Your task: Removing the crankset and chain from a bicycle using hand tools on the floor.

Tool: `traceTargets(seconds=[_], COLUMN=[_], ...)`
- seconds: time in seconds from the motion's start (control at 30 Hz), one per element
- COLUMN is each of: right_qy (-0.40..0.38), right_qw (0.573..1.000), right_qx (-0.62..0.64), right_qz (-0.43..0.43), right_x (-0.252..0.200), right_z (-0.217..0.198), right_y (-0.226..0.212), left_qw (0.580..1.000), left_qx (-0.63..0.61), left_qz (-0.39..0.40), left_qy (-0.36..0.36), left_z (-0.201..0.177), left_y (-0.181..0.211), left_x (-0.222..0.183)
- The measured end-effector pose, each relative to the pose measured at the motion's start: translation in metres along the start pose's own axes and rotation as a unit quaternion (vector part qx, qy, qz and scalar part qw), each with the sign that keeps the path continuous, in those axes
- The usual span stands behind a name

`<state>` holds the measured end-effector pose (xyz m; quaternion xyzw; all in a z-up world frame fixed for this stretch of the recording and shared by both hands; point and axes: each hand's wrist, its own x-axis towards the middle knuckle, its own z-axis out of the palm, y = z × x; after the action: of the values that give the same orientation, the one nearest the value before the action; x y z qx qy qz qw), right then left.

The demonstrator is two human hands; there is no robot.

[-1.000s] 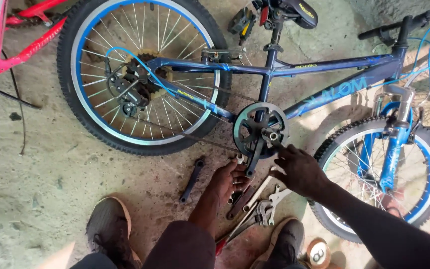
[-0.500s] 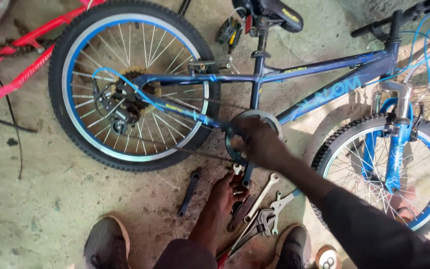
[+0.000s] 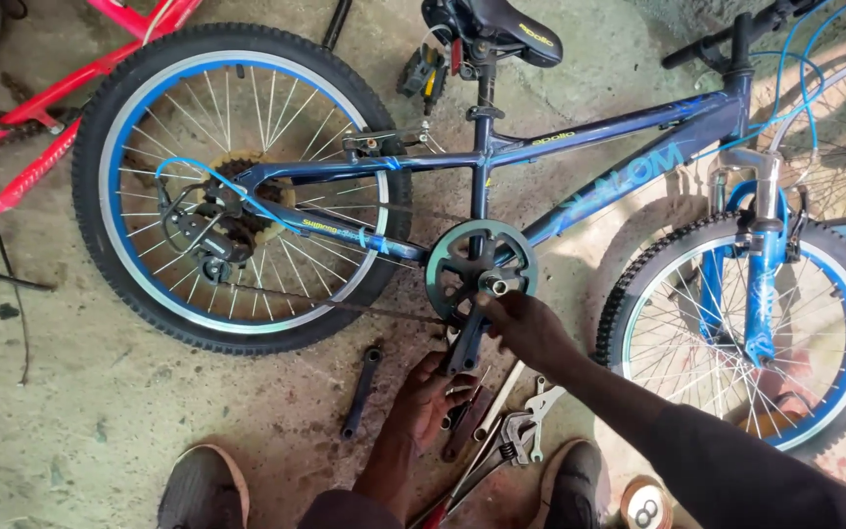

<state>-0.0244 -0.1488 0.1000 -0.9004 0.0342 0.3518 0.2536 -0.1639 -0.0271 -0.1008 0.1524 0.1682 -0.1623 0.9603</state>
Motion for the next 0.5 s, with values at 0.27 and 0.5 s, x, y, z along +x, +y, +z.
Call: traceTargets(seconds=[0.27,0.5], right_qy=[0.089,0.091], right_qw=[0.995,0.993], right_qx=[-0.013,-0.038], right_qz=[-0.044,-0.065], right_x=[0.011,0.023], right_z=[0.017,0.036], right_y=[0.015,0.037], left_qw=[0.951,0.504], left_qx=[0.301,0.860], left_qz=[0.022,-0.069], left_qy=[-0.072,0.034], left_z=[0.021,0.156], left_y=[0.035,0.098], left_x=[0.024,0.001])
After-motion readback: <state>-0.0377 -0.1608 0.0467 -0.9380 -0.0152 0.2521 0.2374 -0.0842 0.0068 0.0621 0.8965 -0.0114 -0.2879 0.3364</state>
